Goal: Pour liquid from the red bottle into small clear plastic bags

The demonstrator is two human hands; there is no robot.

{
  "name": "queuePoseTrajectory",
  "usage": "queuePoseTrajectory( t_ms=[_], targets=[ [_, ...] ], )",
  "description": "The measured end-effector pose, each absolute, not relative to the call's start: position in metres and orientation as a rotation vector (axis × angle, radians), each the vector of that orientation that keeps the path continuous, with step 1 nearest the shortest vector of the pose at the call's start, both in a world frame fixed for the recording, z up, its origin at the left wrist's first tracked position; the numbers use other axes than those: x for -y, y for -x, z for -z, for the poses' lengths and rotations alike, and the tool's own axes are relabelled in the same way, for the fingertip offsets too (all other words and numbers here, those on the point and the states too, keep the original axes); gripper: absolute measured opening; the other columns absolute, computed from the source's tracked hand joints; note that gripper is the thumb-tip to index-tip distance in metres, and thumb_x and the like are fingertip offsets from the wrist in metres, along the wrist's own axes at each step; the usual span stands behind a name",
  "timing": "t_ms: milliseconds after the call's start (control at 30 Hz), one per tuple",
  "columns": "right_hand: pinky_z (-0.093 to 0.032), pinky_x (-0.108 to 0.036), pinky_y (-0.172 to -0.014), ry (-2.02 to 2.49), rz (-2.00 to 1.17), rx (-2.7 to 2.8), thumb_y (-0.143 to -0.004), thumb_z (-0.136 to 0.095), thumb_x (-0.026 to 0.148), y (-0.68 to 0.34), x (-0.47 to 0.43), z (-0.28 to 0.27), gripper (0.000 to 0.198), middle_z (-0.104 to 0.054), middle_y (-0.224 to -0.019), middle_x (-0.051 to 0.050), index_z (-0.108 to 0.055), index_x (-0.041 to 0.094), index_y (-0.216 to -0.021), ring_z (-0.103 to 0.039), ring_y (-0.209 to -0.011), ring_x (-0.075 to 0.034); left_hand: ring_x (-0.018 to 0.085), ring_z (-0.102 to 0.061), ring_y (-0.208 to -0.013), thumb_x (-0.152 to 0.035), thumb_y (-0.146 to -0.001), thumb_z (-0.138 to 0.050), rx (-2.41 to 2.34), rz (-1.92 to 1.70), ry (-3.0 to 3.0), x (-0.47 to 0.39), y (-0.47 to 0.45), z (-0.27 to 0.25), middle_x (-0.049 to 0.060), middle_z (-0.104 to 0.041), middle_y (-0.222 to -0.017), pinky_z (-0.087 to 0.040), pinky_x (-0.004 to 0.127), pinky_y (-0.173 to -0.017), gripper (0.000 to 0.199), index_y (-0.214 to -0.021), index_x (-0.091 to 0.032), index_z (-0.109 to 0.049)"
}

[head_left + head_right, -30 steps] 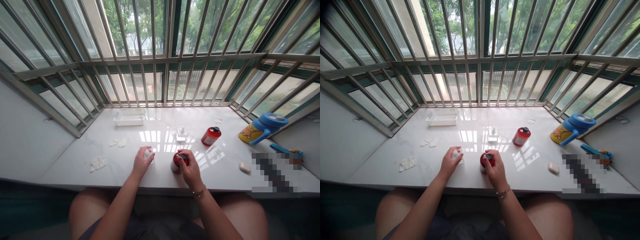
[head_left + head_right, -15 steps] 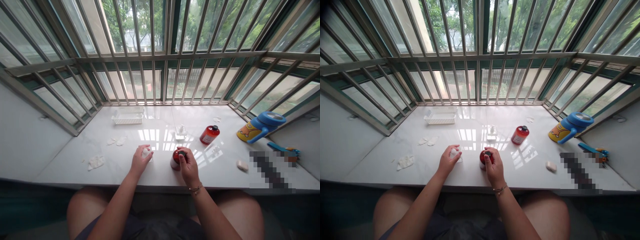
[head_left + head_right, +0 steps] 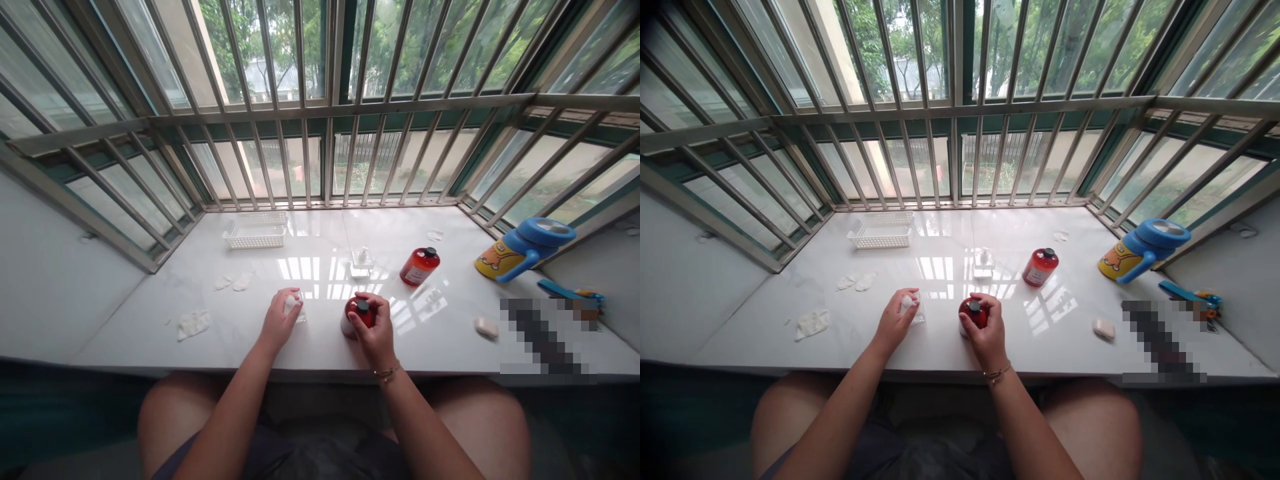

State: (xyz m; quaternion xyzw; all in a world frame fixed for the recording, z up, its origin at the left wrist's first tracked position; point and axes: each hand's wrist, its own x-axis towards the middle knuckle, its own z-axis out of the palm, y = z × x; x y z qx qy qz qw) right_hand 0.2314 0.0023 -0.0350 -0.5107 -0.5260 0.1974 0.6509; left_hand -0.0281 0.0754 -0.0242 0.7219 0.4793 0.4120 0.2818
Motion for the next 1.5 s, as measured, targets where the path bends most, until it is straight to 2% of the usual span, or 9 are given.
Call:
queuePoseTrajectory(
  t_ms=[133, 400, 633, 800, 967, 1067, 1200, 1400, 1500],
  targets=[
    [-0.056, -0.053, -0.105, 1.166, -0.436, 1.185, -0.095, -0.079, 0.044, -0.231, -0.002, 0.036, 0.037, -0.069, -0.130, -0.012, -0.054, 0.028, -0.116, -0.068, -0.123, -0.030, 0.030, -0.063, -0.137, -0.051, -0.109, -0.051, -1.226, -1.102, -1.987, -0.076, 0.032, 0.027, 0.013, -0.069, -0.139, -0.048, 0.049, -0.120, 0.034, -0.123, -0.025, -0.067],
    [-0.058, -0.052, -0.102, 1.167, -0.415, 1.180, -0.096, -0.077, 0.043, -0.230, -0.003, 0.038, 0.035, -0.070, -0.130, -0.012, -0.057, 0.028, -0.119, -0.069, -0.122, -0.030, 0.031, -0.068, -0.131, -0.050, -0.107, -0.053, -1.228, -1.028, -1.945, -0.078, 0.032, 0.019, 0.012, -0.071, -0.140, -0.052, 0.049, -0.115, 0.029, -0.110, -0.025, -0.069],
    [-0.058, -0.052, -0.102, 1.167, -0.415, 1.189, -0.096, -0.077, 0.042, -0.229, -0.003, 0.038, 0.035, -0.069, -0.130, -0.012, -0.057, 0.028, -0.121, -0.068, -0.122, -0.030, 0.030, -0.074, -0.122, -0.051, -0.097, -0.071, -1.345, -1.096, -1.737, -0.076, 0.023, 0.019, 0.009, -0.077, -0.132, -0.056, 0.047, -0.108, 0.026, -0.104, -0.026, -0.064],
    [-0.056, -0.052, -0.104, 1.166, -0.379, 1.245, -0.099, -0.074, 0.040, -0.231, -0.003, 0.030, 0.027, -0.068, -0.127, -0.010, -0.063, 0.028, -0.121, -0.068, -0.119, -0.030, 0.033, -0.073, -0.124, -0.052, -0.082, -0.088, -1.352, -1.140, -1.653, -0.078, 0.022, 0.024, 0.009, -0.078, -0.130, -0.054, 0.050, -0.110, 0.047, -0.111, -0.026, -0.062],
    [-0.055, -0.053, -0.105, 1.187, -0.372, 1.268, -0.099, -0.073, 0.040, -0.231, -0.003, 0.028, 0.032, -0.068, -0.125, -0.010, -0.065, 0.029, -0.127, -0.067, -0.118, -0.030, 0.034, -0.071, -0.129, -0.052, -0.082, -0.088, -1.314, -1.101, -1.724, -0.078, 0.023, 0.021, 0.009, -0.077, -0.133, -0.051, 0.049, -0.115, 0.043, -0.111, -0.026, -0.071],
    [-0.056, -0.051, -0.103, 1.165, -0.420, 1.179, -0.096, -0.077, 0.040, -0.230, -0.003, 0.031, 0.036, -0.069, -0.130, -0.009, -0.058, 0.029, -0.124, -0.069, -0.120, -0.029, 0.033, -0.073, -0.121, -0.053, -0.081, -0.089, -1.354, -1.110, -1.691, -0.078, 0.023, 0.021, 0.009, -0.077, -0.131, -0.055, 0.050, -0.109, 0.046, -0.110, -0.026, -0.066],
    [-0.054, -0.052, -0.107, 1.171, -0.389, 1.260, -0.098, -0.074, 0.040, -0.231, -0.003, 0.031, 0.026, -0.069, -0.126, -0.009, -0.064, 0.028, -0.119, -0.067, -0.120, -0.030, 0.032, -0.071, -0.126, -0.052, -0.079, -0.091, -1.342, -1.148, -1.641, -0.077, 0.022, 0.024, 0.009, -0.077, -0.132, -0.053, 0.051, -0.111, 0.052, -0.111, -0.027, -0.058],
    [-0.056, -0.049, -0.103, 1.152, -0.407, 1.200, -0.097, -0.076, 0.039, -0.231, -0.003, 0.032, 0.035, -0.069, -0.129, -0.009, -0.060, 0.029, -0.125, -0.068, -0.120, -0.029, 0.032, -0.070, -0.128, -0.049, -0.086, -0.084, -1.310, -1.114, -1.735, -0.078, 0.021, 0.021, 0.009, -0.075, -0.132, -0.049, 0.047, -0.116, 0.032, -0.100, -0.025, -0.069],
    [-0.054, -0.051, -0.105, 1.154, -0.371, 1.268, -0.099, -0.074, 0.039, -0.231, -0.003, 0.031, 0.027, -0.068, -0.125, -0.009, -0.065, 0.028, -0.122, -0.067, -0.118, -0.029, 0.030, -0.072, -0.119, -0.049, -0.084, -0.086, -1.353, -1.119, -1.701, -0.077, 0.021, 0.021, 0.008, -0.075, -0.129, -0.052, 0.047, -0.110, 0.037, -0.104, -0.026, -0.065]
  ],
)
